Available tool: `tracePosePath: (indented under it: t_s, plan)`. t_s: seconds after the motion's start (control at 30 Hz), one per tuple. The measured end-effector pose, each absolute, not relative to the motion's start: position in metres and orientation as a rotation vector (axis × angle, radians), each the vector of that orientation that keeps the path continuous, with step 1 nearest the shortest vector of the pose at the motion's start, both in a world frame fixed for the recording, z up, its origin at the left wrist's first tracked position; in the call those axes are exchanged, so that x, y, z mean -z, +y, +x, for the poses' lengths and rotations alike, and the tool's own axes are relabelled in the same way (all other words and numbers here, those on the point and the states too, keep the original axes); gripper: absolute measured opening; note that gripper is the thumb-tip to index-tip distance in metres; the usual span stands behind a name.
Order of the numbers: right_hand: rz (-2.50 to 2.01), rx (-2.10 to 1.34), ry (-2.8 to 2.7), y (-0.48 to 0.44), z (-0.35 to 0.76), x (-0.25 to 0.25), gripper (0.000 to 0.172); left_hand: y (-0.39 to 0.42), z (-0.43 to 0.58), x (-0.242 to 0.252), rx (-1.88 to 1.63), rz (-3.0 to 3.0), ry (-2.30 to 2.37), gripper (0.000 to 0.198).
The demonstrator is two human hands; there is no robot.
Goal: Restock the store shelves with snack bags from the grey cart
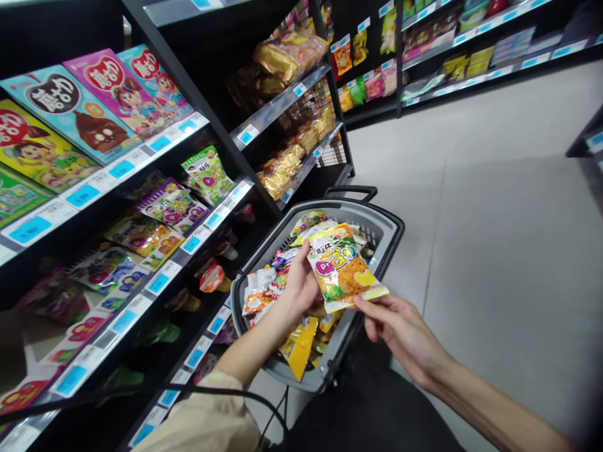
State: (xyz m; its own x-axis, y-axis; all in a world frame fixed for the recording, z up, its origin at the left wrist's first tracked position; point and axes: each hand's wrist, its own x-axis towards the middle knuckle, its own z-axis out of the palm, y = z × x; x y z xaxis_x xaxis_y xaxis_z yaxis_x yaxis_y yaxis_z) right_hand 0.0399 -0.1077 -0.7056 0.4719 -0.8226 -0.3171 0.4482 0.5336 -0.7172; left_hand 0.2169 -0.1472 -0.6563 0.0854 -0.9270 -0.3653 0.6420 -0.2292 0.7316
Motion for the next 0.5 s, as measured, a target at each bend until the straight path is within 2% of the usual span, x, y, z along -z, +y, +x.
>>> tracePosePath:
  t_s: [0.27,0.4,0.5]
  plan:
    - [-0.683,0.910,0.741,-0.113,0.035,0.704,0.049,-0.146,0.218,0.656,1.428,0.976,-0.417,0.045]
    - [-0.805,0.980,0.784,-0.113,0.033,0.715,0.045,-0.141,0.214,0.659,1.402,0.993,-0.648,0.063]
    - [-1.009,1.043,0.844,-0.112,0.033,0.721,0.048,-0.137,0.209,0.663,1.424,0.990,-0.887,0.080]
